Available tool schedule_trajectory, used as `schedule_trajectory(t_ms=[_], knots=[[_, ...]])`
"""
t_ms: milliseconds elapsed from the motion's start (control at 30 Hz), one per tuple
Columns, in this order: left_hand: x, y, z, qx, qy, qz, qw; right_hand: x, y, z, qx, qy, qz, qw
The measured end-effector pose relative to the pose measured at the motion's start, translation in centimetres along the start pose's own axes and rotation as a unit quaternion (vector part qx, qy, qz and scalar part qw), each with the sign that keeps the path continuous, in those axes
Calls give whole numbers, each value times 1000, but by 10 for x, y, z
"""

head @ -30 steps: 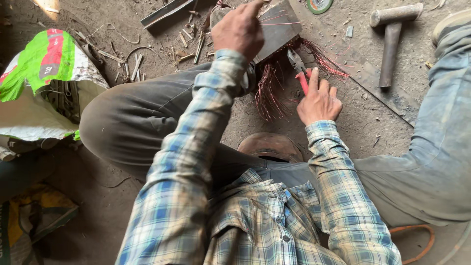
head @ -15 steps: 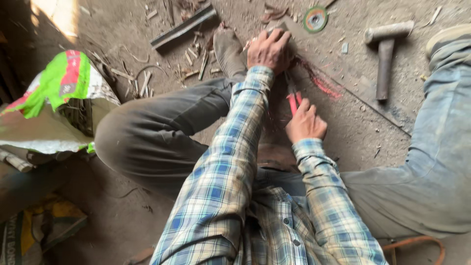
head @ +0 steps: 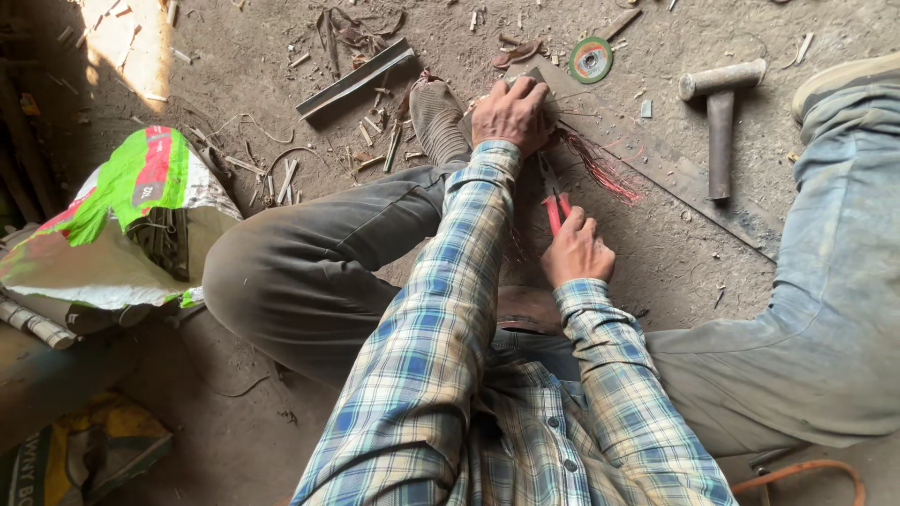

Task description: The person sits on the floor and uses pliers to strip insulation from copper wires attached to a cylindrical metal object. The person repeatedly pulls and cuts wire strands, separating the copper from the insulation.

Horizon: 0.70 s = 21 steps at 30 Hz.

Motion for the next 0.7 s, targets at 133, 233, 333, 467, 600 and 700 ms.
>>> schedule_trajectory(t_ms=[133,233,333,467,600,700], knots=[[-6,-2,-4,22,7,-5,1000,1,0,1,12,-9,-10,1000],[-5,-7,-6,16,-44,34,998,6,8,-5,22,-24,-21,999],[-4,-12,-3,35,-19,72,997,12,15,-9,2,-27,-33,999],[1,-16,2,35,16,71,997,15,18,-17,-7,-24,-15,1000],[2,-16,3,22,36,80,996,8,16,-20,-25,2,1,1000],[-1,-15,3,23,48,89,995,4,14,-20,-27,10,13,999]])
Point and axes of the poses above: each hand's wrist, its own z-axis away from the middle knuckle, its own x-axis out of the palm, y = z × x, the point moved 3 cm from there along -z, towards the middle knuckle, and after that the axes turned 14 degrees about y, right-handed, at the moved point
